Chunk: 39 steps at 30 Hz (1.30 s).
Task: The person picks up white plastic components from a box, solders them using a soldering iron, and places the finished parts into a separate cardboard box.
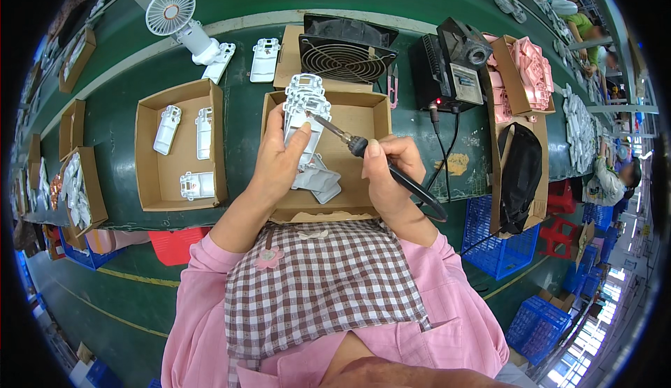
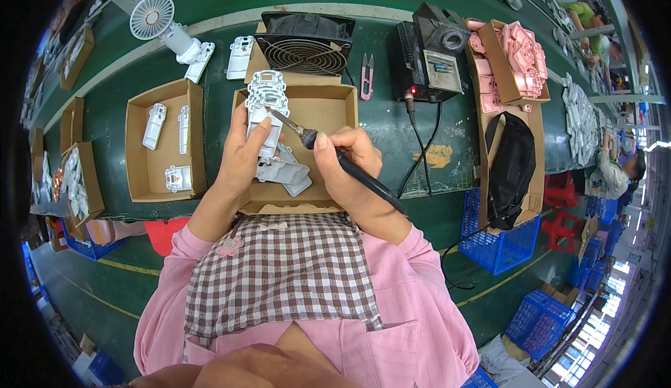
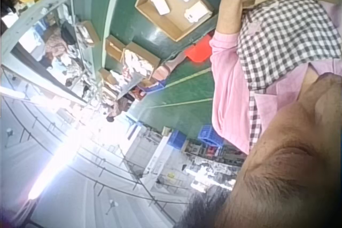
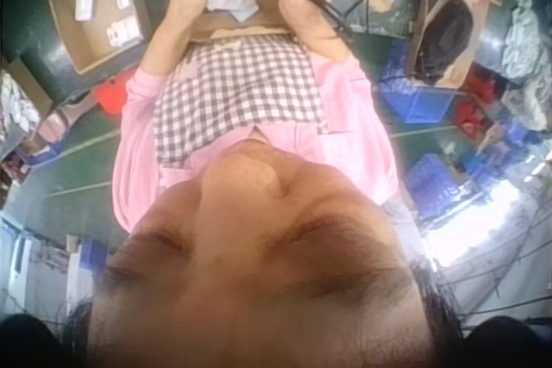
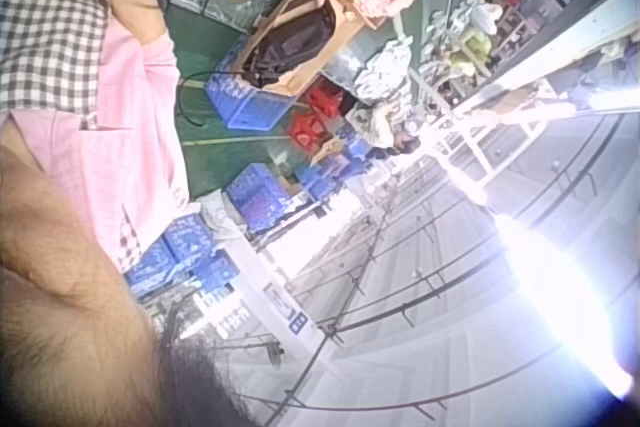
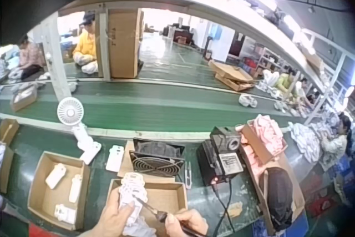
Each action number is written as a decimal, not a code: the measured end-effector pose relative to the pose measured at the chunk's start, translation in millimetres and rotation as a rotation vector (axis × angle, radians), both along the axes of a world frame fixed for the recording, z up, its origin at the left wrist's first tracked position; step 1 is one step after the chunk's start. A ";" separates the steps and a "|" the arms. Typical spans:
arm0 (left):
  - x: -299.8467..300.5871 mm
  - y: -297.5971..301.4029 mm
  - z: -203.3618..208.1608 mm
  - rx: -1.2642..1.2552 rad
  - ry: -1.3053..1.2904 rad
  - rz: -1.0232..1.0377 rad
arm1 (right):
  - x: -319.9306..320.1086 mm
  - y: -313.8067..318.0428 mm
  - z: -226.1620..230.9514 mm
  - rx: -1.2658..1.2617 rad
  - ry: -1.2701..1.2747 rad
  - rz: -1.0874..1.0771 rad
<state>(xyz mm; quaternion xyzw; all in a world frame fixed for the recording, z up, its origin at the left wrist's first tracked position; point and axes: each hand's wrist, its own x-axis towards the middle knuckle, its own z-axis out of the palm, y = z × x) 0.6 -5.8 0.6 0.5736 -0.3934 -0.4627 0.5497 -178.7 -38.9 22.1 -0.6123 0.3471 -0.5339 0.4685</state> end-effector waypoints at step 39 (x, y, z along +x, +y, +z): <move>-6.7 0.1 18.0 0.011 0.199 0.078 | 3.9 1.0 3.3 0.021 -0.014 0.010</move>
